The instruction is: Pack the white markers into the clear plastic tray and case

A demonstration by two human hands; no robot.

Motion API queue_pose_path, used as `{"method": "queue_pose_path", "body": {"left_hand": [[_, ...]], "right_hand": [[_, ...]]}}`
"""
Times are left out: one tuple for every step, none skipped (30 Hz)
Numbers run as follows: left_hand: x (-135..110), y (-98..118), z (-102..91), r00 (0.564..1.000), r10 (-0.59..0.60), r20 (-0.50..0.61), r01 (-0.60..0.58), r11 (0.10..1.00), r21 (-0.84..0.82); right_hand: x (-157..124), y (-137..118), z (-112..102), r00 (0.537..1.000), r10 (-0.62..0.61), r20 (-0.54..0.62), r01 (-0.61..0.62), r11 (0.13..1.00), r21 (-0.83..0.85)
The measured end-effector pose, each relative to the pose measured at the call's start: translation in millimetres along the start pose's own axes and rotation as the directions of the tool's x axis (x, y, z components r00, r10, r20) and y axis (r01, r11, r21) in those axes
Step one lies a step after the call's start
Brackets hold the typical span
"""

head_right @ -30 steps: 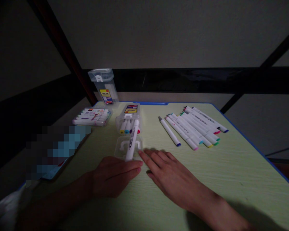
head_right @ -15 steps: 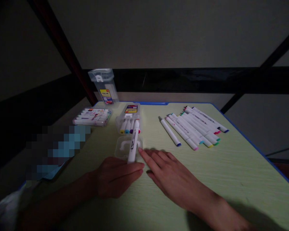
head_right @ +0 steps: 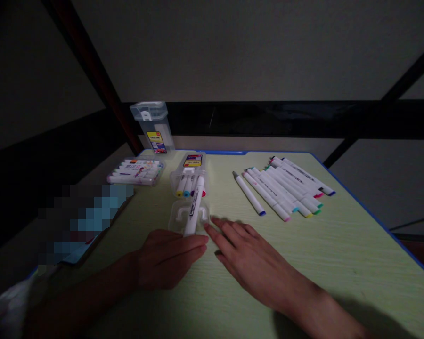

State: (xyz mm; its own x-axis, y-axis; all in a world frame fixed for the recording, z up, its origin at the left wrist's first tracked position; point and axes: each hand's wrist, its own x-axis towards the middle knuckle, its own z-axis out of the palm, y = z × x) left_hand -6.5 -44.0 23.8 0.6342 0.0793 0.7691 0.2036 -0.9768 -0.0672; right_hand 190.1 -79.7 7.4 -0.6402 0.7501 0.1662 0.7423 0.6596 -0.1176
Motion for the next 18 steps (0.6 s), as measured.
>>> {"method": "queue_pose_path", "body": {"left_hand": [[-0.5, 0.1, -0.2, 1.0, 0.0, -0.002, 0.0, 1.0, -0.001], [-1.1, 0.3, -0.5, 1.0, -0.002, 0.003, 0.002, 1.0, -0.001], [-1.8, 0.4, -1.0, 1.0, -0.005, 0.011, 0.005, 1.0, 0.0], [-2.5, 0.5, -1.7, 1.0, -0.007, 0.015, 0.007, 1.0, 0.003], [-3.3, 0.7, -2.4, 1.0, -0.01, 0.02, 0.01, 1.0, 0.007], [-4.1, 0.9, -3.2, 1.0, -0.012, 0.022, 0.012, 1.0, 0.01], [-5.0, 1.2, -3.9, 1.0, -0.018, 0.025, 0.018, 1.0, 0.014], [-5.9, 1.5, -4.5, 0.999, -0.026, 0.028, 0.025, 1.0, 0.014], [-6.7, 1.9, -4.9, 0.999, -0.032, 0.029, 0.032, 0.999, 0.013], [-7.3, 2.3, -5.1, 0.999, -0.041, 0.035, 0.041, 0.999, 0.011], [-7.8, 2.7, -5.1, 0.998, -0.048, 0.035, 0.048, 0.999, 0.007], [-7.9, 3.2, -5.0, 0.998, -0.056, 0.031, 0.056, 0.998, 0.002], [-7.8, 3.5, -4.8, 0.997, -0.065, 0.029, 0.065, 0.998, -0.001], [-7.4, 3.7, -4.6, 0.998, -0.066, 0.021, 0.066, 0.998, -0.002], [-6.8, 3.9, -4.4, 0.998, -0.065, 0.015, 0.065, 0.998, 0.0], [-6.2, 3.8, -4.3, 0.998, -0.064, 0.007, 0.064, 0.998, 0.004], [-5.6, 3.7, -4.3, 0.998, -0.063, 0.002, 0.063, 0.998, 0.01], [-5.1, 3.5, -4.4, 0.998, -0.059, 0.003, 0.059, 0.998, 0.016]], "right_hand": [[-0.1, 0.0, -0.2, 1.0, -0.002, -0.004, 0.002, 1.0, -0.005], [-0.2, -0.1, -0.2, 1.0, -0.004, -0.011, 0.004, 1.0, -0.01], [-0.3, -0.2, -0.2, 1.0, -0.005, -0.021, 0.005, 1.0, -0.014], [-0.4, -0.4, 0.0, 1.0, -0.004, -0.029, 0.004, 1.0, -0.015], [-0.5, -0.6, 0.3, 0.999, -0.002, -0.038, 0.001, 1.0, -0.015], [-0.5, -0.9, 0.6, 0.999, 0.0, -0.046, -0.001, 1.0, -0.015], [-0.5, -1.3, 0.8, 0.999, 0.0, -0.053, -0.001, 1.0, -0.014], [-0.4, -1.6, 1.0, 0.998, 0.0, -0.06, 0.0, 1.0, -0.012], [-0.2, -2.0, 1.1, 0.998, 0.0, -0.066, -0.001, 1.0, -0.01], [0.0, -2.4, 0.9, 0.998, 0.0, -0.07, 0.0, 1.0, -0.008], [0.4, -2.7, 0.6, 0.997, -0.002, -0.073, 0.002, 1.0, -0.004], [0.8, -3.0, 0.1, 0.997, -0.005, -0.076, 0.005, 1.0, -0.001], [1.2, -3.2, -0.5, 0.997, -0.009, -0.076, 0.009, 1.0, 0.002], [1.6, -3.3, -1.2, 0.997, -0.017, -0.075, 0.017, 1.0, 0.006], [2.0, -3.4, -1.8, 0.997, -0.026, -0.072, 0.027, 1.0, 0.01], [2.3, -3.4, -2.3, 0.997, -0.035, -0.066, 0.036, 0.999, 0.015], [2.5, -3.4, -2.6, 0.997, -0.042, -0.058, 0.043, 0.999, 0.022], [2.6, -3.4, -2.7, 0.998, -0.046, -0.052, 0.047, 0.998, 0.031]]}}
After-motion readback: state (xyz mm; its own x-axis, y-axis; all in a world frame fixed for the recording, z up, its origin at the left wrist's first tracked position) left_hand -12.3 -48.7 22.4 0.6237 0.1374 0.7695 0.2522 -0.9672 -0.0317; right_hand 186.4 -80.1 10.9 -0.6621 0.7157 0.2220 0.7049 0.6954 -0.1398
